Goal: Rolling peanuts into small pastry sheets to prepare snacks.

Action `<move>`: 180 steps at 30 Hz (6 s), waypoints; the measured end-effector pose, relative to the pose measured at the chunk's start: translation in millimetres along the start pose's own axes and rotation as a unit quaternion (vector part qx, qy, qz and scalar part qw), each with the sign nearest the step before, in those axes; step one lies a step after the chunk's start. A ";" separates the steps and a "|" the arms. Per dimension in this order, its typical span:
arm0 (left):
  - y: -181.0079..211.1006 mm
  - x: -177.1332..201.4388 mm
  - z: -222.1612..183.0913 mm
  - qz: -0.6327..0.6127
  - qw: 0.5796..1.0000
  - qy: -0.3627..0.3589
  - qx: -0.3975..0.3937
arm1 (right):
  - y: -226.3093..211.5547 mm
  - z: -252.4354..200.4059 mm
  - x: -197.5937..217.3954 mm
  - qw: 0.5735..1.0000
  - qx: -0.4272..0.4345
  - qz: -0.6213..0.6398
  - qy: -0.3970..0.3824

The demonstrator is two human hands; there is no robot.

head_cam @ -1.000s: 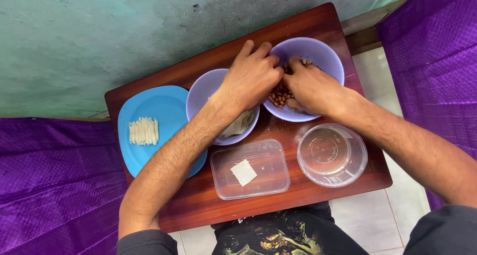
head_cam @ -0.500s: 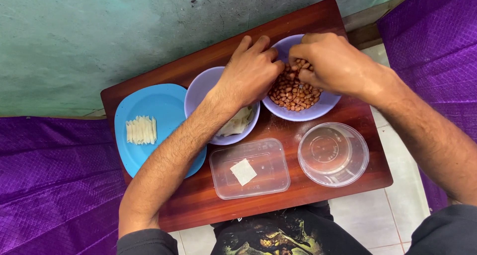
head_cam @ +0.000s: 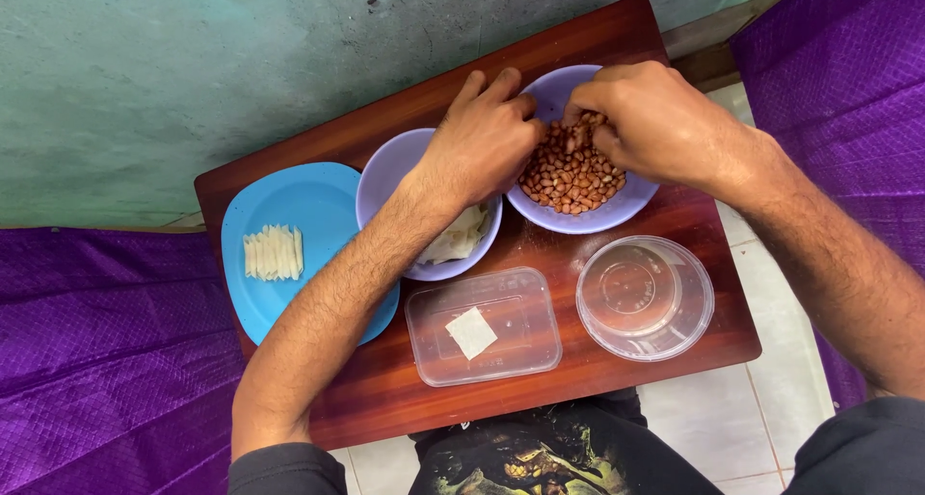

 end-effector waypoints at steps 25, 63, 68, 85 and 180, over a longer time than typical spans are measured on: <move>13.0 -18.8 13.1 -0.027 0.997 -0.072 -0.006 | -10.2 -7.2 2.2 0.974 -0.155 -0.081 -0.144; 33.2 -20.9 20.4 -0.014 0.999 -0.028 -0.002 | -20.7 -2.4 23.0 0.970 -0.218 -0.062 -0.082; 46.8 -45.0 42.0 -0.130 0.979 -0.146 0.053 | -13.3 -13.8 21.5 0.975 -0.214 -0.043 -0.042; 15.2 21.2 20.6 -0.153 0.988 -0.011 -0.004 | -25.4 -39.8 25.6 0.986 -0.114 0.096 0.071; 177.3 -53.8 -260.6 -0.190 0.870 0.386 0.241 | -209.8 -134.3 -192.3 0.940 0.024 -0.009 0.339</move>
Point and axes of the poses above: each hand's wrist, its own z-axis towards the middle knuckle, its own x-axis out of the back of the hand, y = z × x, the point moved 3 cm from there along z, towards the middle knuckle, and after that the axes turned 4 degrees about -z, right-handed, at the moved point
